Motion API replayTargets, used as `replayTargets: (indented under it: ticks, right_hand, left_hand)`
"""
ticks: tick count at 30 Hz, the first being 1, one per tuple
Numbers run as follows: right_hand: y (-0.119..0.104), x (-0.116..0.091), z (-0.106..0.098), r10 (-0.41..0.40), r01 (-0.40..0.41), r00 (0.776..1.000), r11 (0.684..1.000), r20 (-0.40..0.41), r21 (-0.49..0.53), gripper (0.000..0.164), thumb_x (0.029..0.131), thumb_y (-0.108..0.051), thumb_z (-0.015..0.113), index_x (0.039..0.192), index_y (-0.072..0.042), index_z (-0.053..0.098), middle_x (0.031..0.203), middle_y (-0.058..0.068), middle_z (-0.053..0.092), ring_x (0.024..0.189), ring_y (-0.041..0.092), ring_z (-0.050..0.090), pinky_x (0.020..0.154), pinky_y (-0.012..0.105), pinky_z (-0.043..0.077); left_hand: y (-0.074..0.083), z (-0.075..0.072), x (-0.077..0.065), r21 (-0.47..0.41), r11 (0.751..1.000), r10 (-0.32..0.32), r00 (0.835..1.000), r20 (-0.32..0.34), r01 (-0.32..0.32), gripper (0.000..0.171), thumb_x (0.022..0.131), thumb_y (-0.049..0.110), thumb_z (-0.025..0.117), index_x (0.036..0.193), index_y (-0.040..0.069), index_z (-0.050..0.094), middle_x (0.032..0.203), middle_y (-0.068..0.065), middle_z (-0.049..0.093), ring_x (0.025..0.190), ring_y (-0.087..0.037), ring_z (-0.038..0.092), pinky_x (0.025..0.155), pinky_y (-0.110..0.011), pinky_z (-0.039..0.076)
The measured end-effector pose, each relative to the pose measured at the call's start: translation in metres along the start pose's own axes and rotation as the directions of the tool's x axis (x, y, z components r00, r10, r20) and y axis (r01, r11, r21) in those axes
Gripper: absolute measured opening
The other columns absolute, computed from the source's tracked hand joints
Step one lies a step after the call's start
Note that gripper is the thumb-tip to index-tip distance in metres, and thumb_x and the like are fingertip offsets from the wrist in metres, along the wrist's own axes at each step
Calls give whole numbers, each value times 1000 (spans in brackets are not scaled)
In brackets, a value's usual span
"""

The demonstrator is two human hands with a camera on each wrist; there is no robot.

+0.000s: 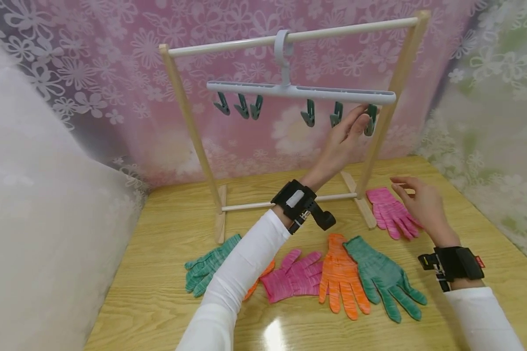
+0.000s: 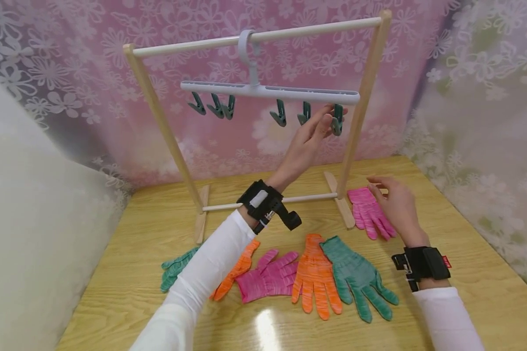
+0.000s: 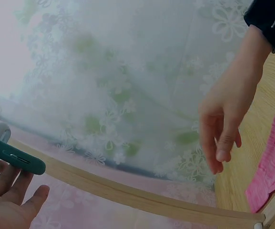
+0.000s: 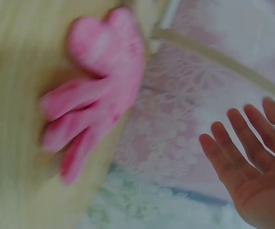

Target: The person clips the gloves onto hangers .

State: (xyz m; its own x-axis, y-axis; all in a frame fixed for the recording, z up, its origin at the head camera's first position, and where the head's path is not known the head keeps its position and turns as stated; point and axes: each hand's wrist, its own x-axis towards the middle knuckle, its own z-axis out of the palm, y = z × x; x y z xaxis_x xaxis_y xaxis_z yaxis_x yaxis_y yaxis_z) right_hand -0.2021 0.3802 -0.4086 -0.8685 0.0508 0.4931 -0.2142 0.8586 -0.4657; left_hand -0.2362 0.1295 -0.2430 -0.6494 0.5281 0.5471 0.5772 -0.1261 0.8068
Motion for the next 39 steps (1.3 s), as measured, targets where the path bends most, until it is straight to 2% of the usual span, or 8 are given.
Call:
replayTargets:
  ticks: [4, 8, 12, 15, 21, 26, 33, 39]
  right_hand:
    - [15, -4, 10, -45, 66, 981, 992, 188, -108, 37, 93, -21, 54, 123, 0, 57, 100, 32, 62, 68, 38, 59, 57, 56, 52]
    - [27, -8, 24, -70, 144, 908, 978, 413, -151, 44, 91, -11, 54, 131, 4, 47, 98, 35, 61, 56, 31, 54, 52, 48, 48]
    - [32, -11, 35, -49, 164, 815, 975, 577, -150, 50, 91, -7, 51, 137, 8, 37, 128, 38, 44, 100, 47, 53, 78, 59, 50]
    - [32, -11, 39, -34, 162, 782, 975, 622, -150, 52, 92, -8, 50, 138, 9, 33, 139, 37, 31, 118, 51, 37, 89, 62, 43]
    - [34, -7, 37, -61, 187, 763, 974, 643, -129, 54, 91, -12, 54, 135, 12, 35, 138, 38, 31, 84, 38, 59, 71, 49, 51]
    - [38, -5, 35, -27, 123, 735, 988, 678, -93, 57, 91, -13, 55, 139, 9, 32, 142, 37, 26, 41, 17, 41, 50, 35, 42]
    - [38, -9, 27, -148, 291, 743, 950, 653, -115, 50, 87, -7, 58, 130, 13, 43, 131, 39, 40, 86, 38, 61, 75, 54, 52]
    - [37, -21, 14, -188, 338, 736, 935, 650, -112, 46, 81, -3, 64, 123, 11, 52, 122, 37, 49, 89, 42, 58, 75, 54, 51]
  left_hand:
    - [3, -4, -2, 24, 1000, 11, 1000, -12, -11, 43, 100, 11, 36, 142, -1, 33, 149, -13, 34, 127, 2, 31, 105, -18, 33]
    - [2, -6, -3, 53, 998, 19, 1000, -19, -18, 42, 99, 13, 39, 139, -2, 37, 146, -15, 38, 124, 1, 36, 103, -16, 35]
    - [4, -7, -5, 50, 999, 6, 999, -35, -4, 41, 98, 14, 43, 136, -1, 43, 141, -15, 45, 118, 2, 43, 100, -16, 38]
    - [5, -7, -5, 39, 999, 6, 999, -45, -5, 39, 97, 14, 45, 133, -1, 47, 135, -17, 52, 114, 2, 47, 98, -15, 40]
    - [8, -8, -5, 75, 997, -6, 998, -66, 11, 39, 96, 15, 49, 132, 1, 49, 129, -16, 58, 108, 3, 51, 94, -13, 42]
    - [10, -8, -4, 88, 996, 11, 997, -73, -4, 40, 95, 15, 50, 132, 1, 49, 125, -16, 60, 108, 4, 50, 95, -13, 41]
    - [13, -8, -3, 135, 991, -2, 995, -101, 16, 37, 94, 16, 51, 129, 2, 52, 121, -12, 63, 104, 4, 52, 94, -12, 42]
    - [-13, -5, 8, 148, 989, -17, 995, -98, 32, 37, 93, 23, 52, 127, 9, 54, 121, -7, 63, 103, 5, 51, 92, -11, 42]
